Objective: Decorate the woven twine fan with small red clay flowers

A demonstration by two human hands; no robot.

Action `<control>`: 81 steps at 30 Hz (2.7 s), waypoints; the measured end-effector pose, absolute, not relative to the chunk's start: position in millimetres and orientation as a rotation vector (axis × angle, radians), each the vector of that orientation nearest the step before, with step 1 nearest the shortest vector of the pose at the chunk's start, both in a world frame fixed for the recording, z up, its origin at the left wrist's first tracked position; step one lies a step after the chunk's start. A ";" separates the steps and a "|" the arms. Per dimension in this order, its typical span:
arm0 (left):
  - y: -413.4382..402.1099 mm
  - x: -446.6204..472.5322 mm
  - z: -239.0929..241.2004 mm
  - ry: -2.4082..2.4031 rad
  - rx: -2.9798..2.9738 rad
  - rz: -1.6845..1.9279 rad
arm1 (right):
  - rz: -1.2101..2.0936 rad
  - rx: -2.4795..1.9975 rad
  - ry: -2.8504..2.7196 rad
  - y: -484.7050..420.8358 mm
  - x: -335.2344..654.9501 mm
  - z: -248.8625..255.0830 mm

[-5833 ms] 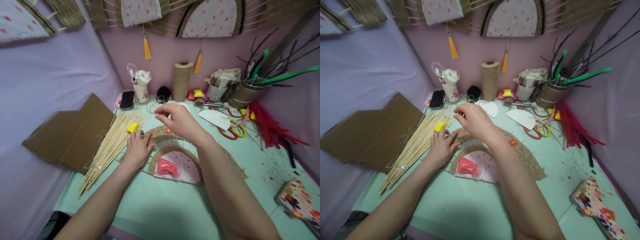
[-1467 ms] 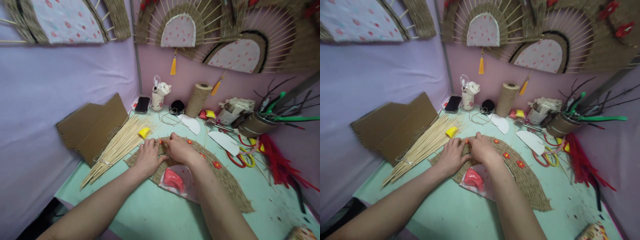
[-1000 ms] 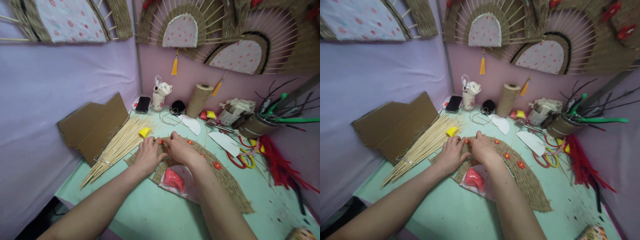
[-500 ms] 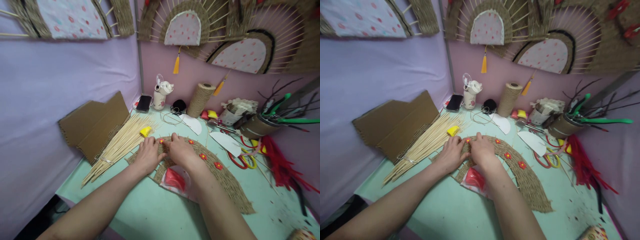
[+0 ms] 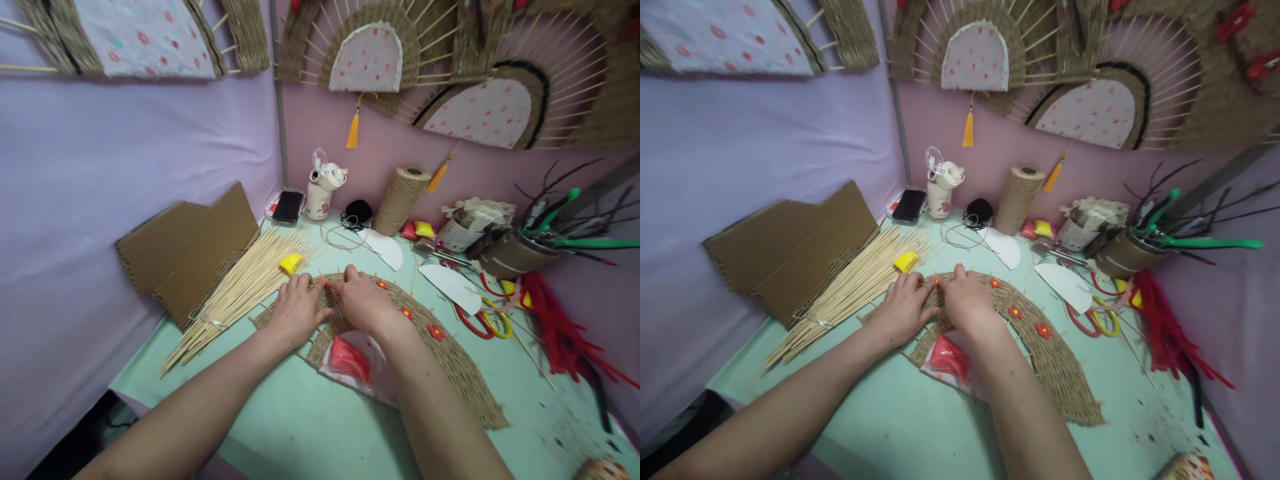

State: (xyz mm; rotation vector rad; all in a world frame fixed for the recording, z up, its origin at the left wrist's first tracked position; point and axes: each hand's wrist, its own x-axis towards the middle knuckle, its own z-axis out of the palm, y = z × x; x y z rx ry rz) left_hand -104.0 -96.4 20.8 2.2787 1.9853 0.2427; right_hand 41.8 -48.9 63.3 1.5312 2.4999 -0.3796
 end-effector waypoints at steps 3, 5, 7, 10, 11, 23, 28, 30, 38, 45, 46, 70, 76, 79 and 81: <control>-93.4 -105.3 18.5 2.042 2.243 0.316 | -0.377 1.547 2.533 -45.4 44.6 60.9; -90.8 -106.0 17.5 2.058 2.215 0.338 | -0.391 1.540 2.553 -42.5 45.1 56.6; -88.2 -106.1 17.3 2.035 2.211 0.355 | -0.405 1.522 2.575 -40.0 44.9 51.5; -85.2 -105.7 17.4 1.988 2.222 0.388 | -0.408 1.509 2.602 -37.2 45.0 46.0; -84.4 -105.7 17.1 1.973 2.220 0.406 | -0.405 1.511 2.609 -36.5 45.5 45.2; -78.4 -115.7 10.4 1.930 2.201 0.583 | -0.416 1.584 2.645 -33.0 56.9 53.0; -73.4 -139.8 20.1 2.088 2.144 0.804 | -0.395 1.744 2.677 -31.0 77.3 77.3; -68.5 -151.8 22.4 2.225 2.054 0.899 | -0.338 1.864 2.708 -33.3 88.2 93.0; -53.9 -165.8 7.0 2.292 1.969 0.747 | 0.276 2.365 3.435 -66.0 129.0 145.7; -40.0 -167.8 2.4 2.184 1.925 0.887 | 0.613 2.603 3.490 -96.8 145.0 166.1; -38.8 -168.5 2.7 2.163 1.905 0.934 | 0.608 2.616 3.497 -99.0 145.5 167.3; -81.0 -128.8 59.0 1.032 0.773 1.402 | 0.468 2.197 3.658 -141.0 127.2 160.1; -93.3 -125.3 51.9 1.101 1.325 1.347 | -0.163 2.410 3.473 -146.6 124.1 86.2; -96.7 -119.6 48.7 1.112 1.497 1.280 | -0.429 2.475 3.449 -148.3 115.0 58.6; -96.4 -118.5 47.0 1.152 1.567 1.256 | -0.446 2.408 3.492 -149.0 111.6 49.0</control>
